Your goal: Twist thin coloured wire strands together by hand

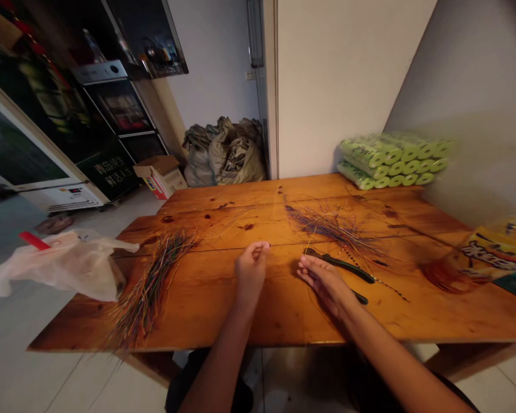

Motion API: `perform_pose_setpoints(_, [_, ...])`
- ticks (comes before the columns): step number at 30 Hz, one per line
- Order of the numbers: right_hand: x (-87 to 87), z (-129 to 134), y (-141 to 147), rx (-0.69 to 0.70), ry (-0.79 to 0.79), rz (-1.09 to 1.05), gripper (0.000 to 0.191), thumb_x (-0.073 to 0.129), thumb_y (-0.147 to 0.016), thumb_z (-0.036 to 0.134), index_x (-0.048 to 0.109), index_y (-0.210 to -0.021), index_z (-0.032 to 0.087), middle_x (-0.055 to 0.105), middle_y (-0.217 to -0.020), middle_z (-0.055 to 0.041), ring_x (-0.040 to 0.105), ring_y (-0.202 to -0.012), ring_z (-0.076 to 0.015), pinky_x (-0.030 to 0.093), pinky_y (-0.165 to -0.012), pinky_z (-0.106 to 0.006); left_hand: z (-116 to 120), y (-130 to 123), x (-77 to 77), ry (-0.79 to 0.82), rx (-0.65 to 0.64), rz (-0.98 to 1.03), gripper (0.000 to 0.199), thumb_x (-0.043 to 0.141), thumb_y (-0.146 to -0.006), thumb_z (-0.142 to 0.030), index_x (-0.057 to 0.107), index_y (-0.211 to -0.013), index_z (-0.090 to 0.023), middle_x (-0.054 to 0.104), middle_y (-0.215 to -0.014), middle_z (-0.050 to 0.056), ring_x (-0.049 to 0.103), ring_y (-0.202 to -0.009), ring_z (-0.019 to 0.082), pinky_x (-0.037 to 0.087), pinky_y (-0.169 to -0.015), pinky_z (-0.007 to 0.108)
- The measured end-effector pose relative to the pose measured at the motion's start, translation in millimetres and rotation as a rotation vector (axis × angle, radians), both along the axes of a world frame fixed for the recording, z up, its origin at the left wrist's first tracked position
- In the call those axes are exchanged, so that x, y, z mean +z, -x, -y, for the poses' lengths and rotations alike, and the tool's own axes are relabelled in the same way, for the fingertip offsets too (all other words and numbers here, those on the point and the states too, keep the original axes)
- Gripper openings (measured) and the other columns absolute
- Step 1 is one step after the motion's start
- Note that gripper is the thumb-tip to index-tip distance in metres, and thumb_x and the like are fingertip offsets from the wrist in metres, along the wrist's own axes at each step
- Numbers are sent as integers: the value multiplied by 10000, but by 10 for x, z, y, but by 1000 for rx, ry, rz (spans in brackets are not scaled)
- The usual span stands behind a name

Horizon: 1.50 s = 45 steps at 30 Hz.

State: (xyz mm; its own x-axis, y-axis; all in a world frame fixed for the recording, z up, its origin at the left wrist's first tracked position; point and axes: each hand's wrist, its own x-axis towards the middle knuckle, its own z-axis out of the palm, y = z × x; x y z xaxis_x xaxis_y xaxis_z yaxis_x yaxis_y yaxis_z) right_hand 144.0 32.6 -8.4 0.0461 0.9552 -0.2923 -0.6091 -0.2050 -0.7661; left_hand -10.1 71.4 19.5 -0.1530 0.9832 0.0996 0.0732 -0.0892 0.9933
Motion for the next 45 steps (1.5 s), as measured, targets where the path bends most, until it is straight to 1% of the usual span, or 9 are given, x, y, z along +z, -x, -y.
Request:
perform_pose_setpoints(2, [17,3,10,16,-19,12,237,827,-521,281,677,-663,165,638,-649,22,574,-604,-67,501,-729,-196,113,-72,20,155,-183,285,119,644,-695,-251,635,-757,-150,629,-705,12,566,-647,96,426,-654,208])
perform_pose_setpoints(4, [40,19,-2,34,-36,14,220,808,-555,285,668,-673,163,647,-670,11,587,-629,-79,495,-744,-210,183,-142,17,334,-367,477,173,708,-635,-255,645,-744,-137,612,-676,0,542,-599,67,414,-619,187])
perform_pose_setpoints(7, [65,41,-56,61,-45,-11,182,772,-615,289,660,-689,166,664,-707,-5,607,-661,-95,494,-740,-214,224,-220,-38,517,-513,571,220,756,-584,-251,661,-740,-127,609,-665,-2,527,-565,45,405,-590,171])
perform_pose_setpoints(9, [67,42,-100,85,-44,-55,159,758,-639,277,659,-712,177,673,-728,-2,616,-677,-97,496,-720,-207,229,-245,-92,552,-548,554,224,757,-588,-254,671,-751,-127,613,-672,-1,527,-566,39,401,-589,165])
perform_pose_setpoints(16, [53,13,-169,140,5,-141,157,738,-661,243,673,-792,184,693,-873,-20,632,-763,-107,497,-732,-219,226,-249,-180,503,-565,394,224,746,-584,-300,669,-718,-137,595,-656,-10,506,-577,50,389,-607,183])
perform_pose_setpoints(25, [27,35,-174,119,9,-152,189,778,-607,229,653,-739,176,669,-714,25,619,-666,-78,498,-709,-196,249,-264,-152,416,-563,284,208,709,-605,-320,662,-691,-137,572,-642,-6,479,-594,69,365,-609,199])
perform_pose_setpoints(36, [95,45,-114,128,10,15,181,770,-610,286,654,-693,173,671,-730,1,623,-682,-96,486,-739,-218,193,-257,-208,295,-569,177,162,637,-661,-296,648,-674,-135,548,-596,-10,450,-563,80,342,-585,218])
perform_pose_setpoints(40, [66,24,-115,80,-37,79,192,771,-611,312,662,-671,165,654,-693,10,601,-663,-84,470,-736,-215,195,-252,-163,284,-532,144,159,641,-650,-296,646,-676,-139,553,-587,-15,461,-567,86,348,-588,221])
perform_pose_setpoints(45, [46,-1,-141,27,-35,46,158,766,-624,292,677,-694,181,654,-713,15,596,-692,-84,469,-742,-206,195,-238,-155,297,-534,115,164,646,-644,-291,657,-697,-136,571,-591,-11,474,-571,90,355,-598,228])
